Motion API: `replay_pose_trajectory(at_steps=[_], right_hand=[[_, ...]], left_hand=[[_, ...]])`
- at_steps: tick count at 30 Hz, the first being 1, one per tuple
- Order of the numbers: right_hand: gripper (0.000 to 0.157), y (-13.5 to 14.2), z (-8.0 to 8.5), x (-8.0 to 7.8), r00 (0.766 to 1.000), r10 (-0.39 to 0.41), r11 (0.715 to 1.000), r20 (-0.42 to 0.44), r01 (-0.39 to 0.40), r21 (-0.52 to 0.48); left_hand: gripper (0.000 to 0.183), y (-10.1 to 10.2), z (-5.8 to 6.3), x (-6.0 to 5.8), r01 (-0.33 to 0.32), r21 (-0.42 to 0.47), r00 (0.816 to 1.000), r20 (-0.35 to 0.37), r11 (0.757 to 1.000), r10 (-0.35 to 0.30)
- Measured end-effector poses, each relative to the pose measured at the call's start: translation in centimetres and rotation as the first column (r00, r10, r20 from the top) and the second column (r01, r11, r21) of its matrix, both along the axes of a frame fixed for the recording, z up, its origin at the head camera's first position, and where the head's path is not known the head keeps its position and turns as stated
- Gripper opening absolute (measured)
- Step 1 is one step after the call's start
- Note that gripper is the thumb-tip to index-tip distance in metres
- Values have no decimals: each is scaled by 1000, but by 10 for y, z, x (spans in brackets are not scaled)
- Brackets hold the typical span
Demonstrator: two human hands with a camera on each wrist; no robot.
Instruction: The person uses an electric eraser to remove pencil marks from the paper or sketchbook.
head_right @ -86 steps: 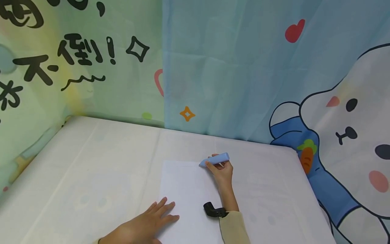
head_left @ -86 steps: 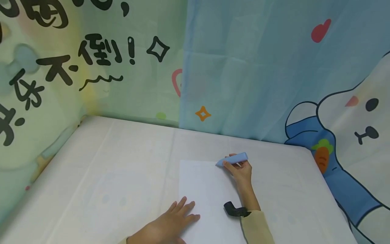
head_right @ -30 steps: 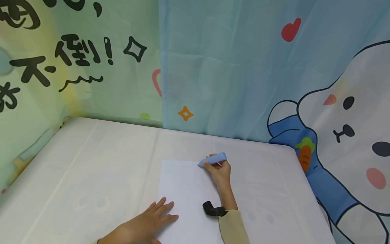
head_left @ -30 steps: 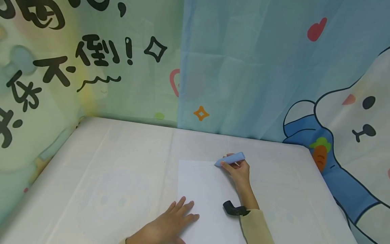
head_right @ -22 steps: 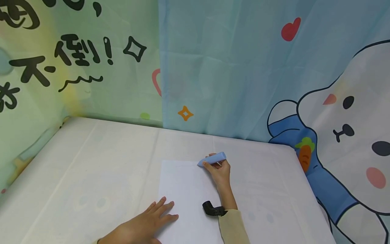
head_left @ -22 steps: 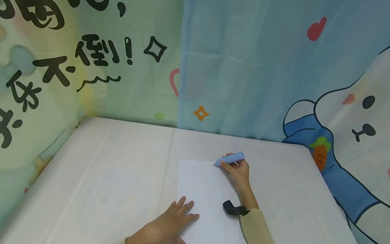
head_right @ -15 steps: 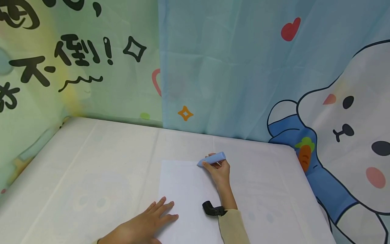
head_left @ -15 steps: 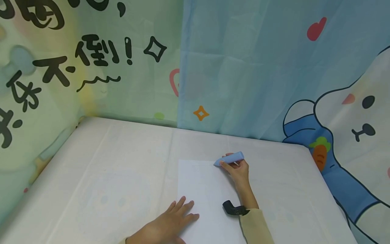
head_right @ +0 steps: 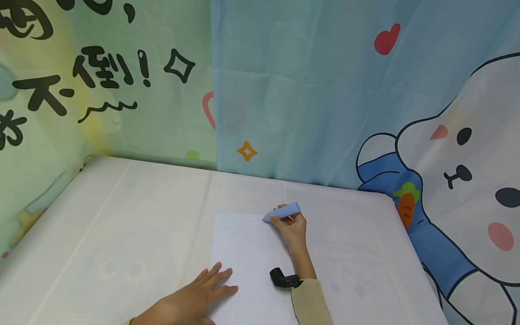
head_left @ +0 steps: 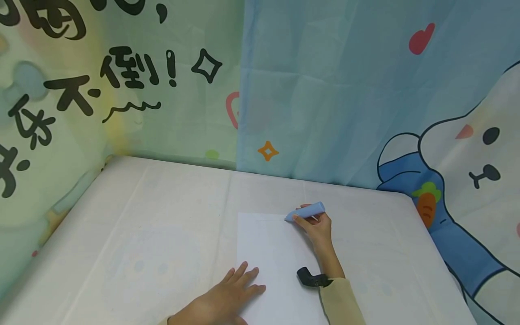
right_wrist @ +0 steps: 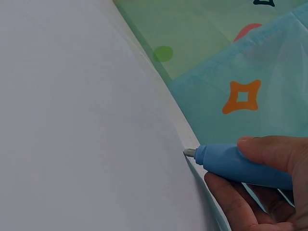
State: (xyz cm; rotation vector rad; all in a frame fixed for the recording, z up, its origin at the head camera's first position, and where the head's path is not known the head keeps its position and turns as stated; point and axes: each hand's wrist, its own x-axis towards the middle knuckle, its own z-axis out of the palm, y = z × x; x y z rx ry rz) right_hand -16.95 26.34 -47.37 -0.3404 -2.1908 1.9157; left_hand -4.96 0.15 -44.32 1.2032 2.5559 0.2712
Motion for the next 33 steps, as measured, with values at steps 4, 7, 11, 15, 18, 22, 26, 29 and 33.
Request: replay_pose_trajectory(at_steps=[4,7,11,15,18,22,26,29,33], right_hand=[[42,1,0,0,1000,3,1000,-3,-3,4],[42,1,0,1,1000,3,1000,0,-3,20],[42,0,0,1,1000,0,1000,-1,1,20],[42,1,0,1,1000,-8,1000,-7,8,22],[42,2,-1,1,1000,-12,1000,-5,12,27],[42,3,-1,2,1000,-11,1000,-3,11,21],[41,3,-2,1,1000,-16,1000,-1,16,21],[41,3,-2,1,1000,-15,1000,1,15,24],[42,3,-2,1,1000,-15,1000,-6,15,21]], left_hand=[[78,0,1,0,-1,-5,1000,-3,1000,1],[78,0,1,0,-2,-8,1000,-8,1000,2],[78,0,0,0,-4,-7,1000,-8,1000,4],[78,0,0,0,-11,-3,1000,10,1000,11],[78,-1,0,0,-15,6,1000,24,1000,15],[77,-1,0,1,-5,19,1000,12,1000,5],[78,-2,-1,0,0,18,1000,-1,1000,0],[78,-1,-1,0,0,12,1000,-8,1000,0],[78,-1,-1,0,2,9,1000,-8,1000,-2]])
